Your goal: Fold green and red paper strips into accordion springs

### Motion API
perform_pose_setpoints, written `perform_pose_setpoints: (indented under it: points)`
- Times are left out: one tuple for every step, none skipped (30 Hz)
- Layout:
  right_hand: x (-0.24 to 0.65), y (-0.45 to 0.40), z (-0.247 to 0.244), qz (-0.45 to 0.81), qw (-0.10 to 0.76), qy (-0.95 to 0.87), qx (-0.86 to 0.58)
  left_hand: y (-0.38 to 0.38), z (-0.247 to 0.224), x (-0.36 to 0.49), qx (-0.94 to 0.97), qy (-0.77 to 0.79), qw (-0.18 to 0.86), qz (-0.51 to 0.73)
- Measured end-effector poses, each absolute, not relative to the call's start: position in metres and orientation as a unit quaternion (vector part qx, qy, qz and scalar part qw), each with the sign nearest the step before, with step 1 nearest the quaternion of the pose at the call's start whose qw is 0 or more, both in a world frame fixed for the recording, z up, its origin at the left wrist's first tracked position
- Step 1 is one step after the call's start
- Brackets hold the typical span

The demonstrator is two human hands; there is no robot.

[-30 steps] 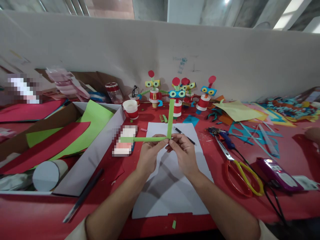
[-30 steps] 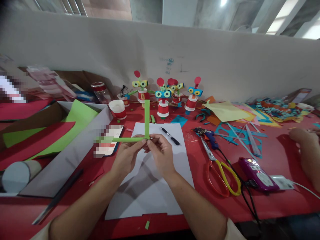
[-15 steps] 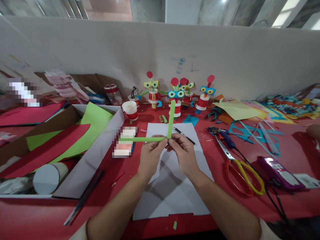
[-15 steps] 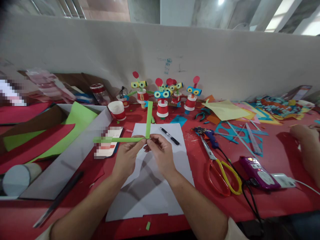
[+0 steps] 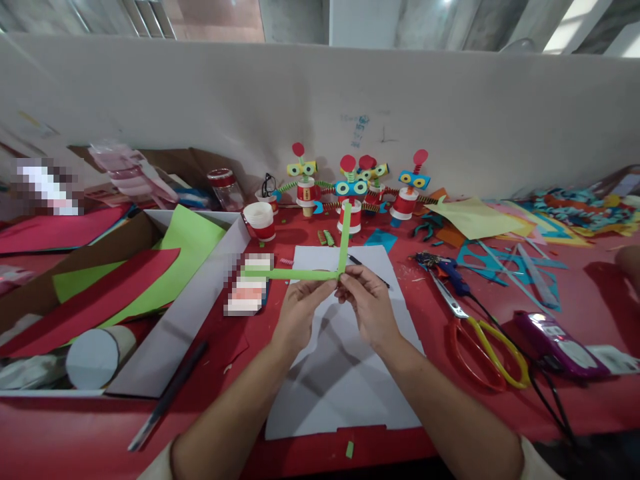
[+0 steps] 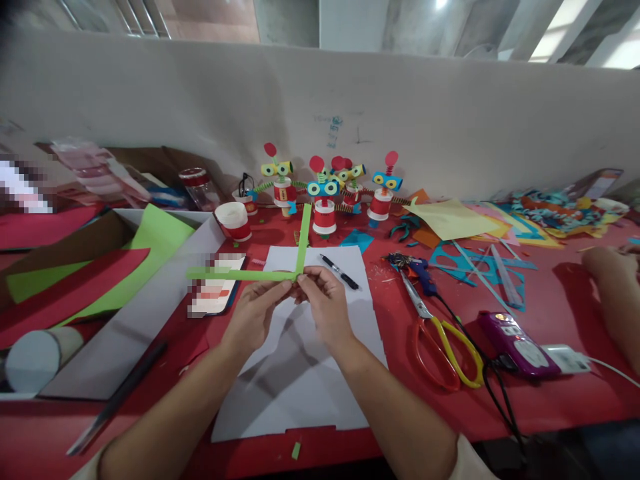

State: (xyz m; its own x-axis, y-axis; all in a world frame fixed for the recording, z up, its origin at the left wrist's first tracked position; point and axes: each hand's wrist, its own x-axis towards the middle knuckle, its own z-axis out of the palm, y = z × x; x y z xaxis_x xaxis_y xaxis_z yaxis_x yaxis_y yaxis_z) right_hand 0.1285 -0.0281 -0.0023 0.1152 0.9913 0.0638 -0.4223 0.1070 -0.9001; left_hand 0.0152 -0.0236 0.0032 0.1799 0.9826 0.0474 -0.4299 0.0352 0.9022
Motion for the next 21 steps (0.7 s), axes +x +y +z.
perform_pose_setpoints:
  points:
    - [0.128, -0.028, -0.003, 0.548, 0.642, -0.378, -0.380, -0.024, 0.004, 0.016, 0.427, 0.332, 0.634, 0.553]
    - [0.128, -0.028, -0.004, 0.545, 0.642, -0.382, -0.381, -0.025, 0.005, 0.017, 0.429, 0.339, 0.628, 0.554]
    - [0.127, -0.028, -0.005, 0.543, 0.641, -0.385, -0.382, -0.025, 0.006, 0.018, 0.430, 0.347, 0.623, 0.554]
    - [0.127, -0.029, -0.006, 0.541, 0.642, -0.387, -0.382, -0.025, 0.006, 0.019, 0.428, 0.356, 0.619, 0.554]
    - [0.127, -0.029, -0.007, 0.540, 0.642, -0.388, -0.382, -0.025, 0.006, 0.020, 0.426, 0.365, 0.615, 0.553]
    - [0.127, -0.029, -0.008, 0.538, 0.641, -0.391, -0.383, -0.025, 0.005, 0.020, 0.424, 0.375, 0.611, 0.553]
    - [0.127, -0.030, -0.009, 0.535, 0.641, -0.394, -0.384, -0.025, 0.004, 0.020, 0.423, 0.384, 0.605, 0.555]
    - [0.127, -0.030, -0.009, 0.531, 0.641, -0.399, -0.385, -0.025, 0.003, 0.020, 0.423, 0.389, 0.599, 0.557]
    - [0.127, -0.030, -0.010, 0.526, 0.641, -0.404, -0.387, -0.024, 0.002, 0.020, 0.425, 0.392, 0.595, 0.558]
    - [0.127, -0.030, -0.010, 0.523, 0.640, -0.408, -0.388, -0.024, 0.001, 0.019, 0.426, 0.391, 0.594, 0.559]
    - [0.127, -0.029, -0.010, 0.523, 0.639, -0.410, -0.387, -0.024, 0.000, 0.018, 0.427, 0.386, 0.596, 0.561]
    - [0.127, -0.029, -0.010, 0.527, 0.639, -0.408, -0.385, -0.023, 0.000, 0.017, 0.425, 0.377, 0.601, 0.561]
    - [0.128, -0.028, -0.009, 0.533, 0.639, -0.404, -0.380, -0.023, 0.000, 0.016, 0.424, 0.363, 0.611, 0.560]
    - [0.128, -0.028, -0.008, 0.541, 0.639, -0.398, -0.374, -0.022, 0.000, 0.015, 0.422, 0.348, 0.624, 0.558]
    - [0.129, -0.027, -0.007, 0.548, 0.641, -0.392, -0.369, -0.021, 0.000, 0.014, 0.417, 0.333, 0.637, 0.557]
    - [0.129, -0.027, -0.006, 0.553, 0.642, -0.386, -0.365, -0.020, 0.000, 0.013, 0.406, 0.320, 0.652, 0.555]
    - [0.130, -0.027, -0.005, 0.557, 0.643, -0.380, -0.364, -0.018, -0.001, 0.013, 0.389, 0.313, 0.666, 0.553]
    - [0.130, -0.027, -0.004, 0.561, 0.643, -0.374, -0.363, -0.017, -0.001, 0.012, 0.369, 0.311, 0.680, 0.552]
    - [0.130, -0.027, -0.003, 0.565, 0.642, -0.369, -0.364, -0.016, -0.002, 0.012, 0.349, 0.312, 0.692, 0.549]
    - [0.130, -0.027, -0.002, 0.569, 0.641, -0.365, -0.364, -0.015, -0.003, 0.011, 0.333, 0.314, 0.702, 0.545]
    - [0.129, -0.027, -0.002, 0.571, 0.640, -0.362, -0.364, -0.015, -0.004, 0.011, 0.323, 0.317, 0.709, 0.541]
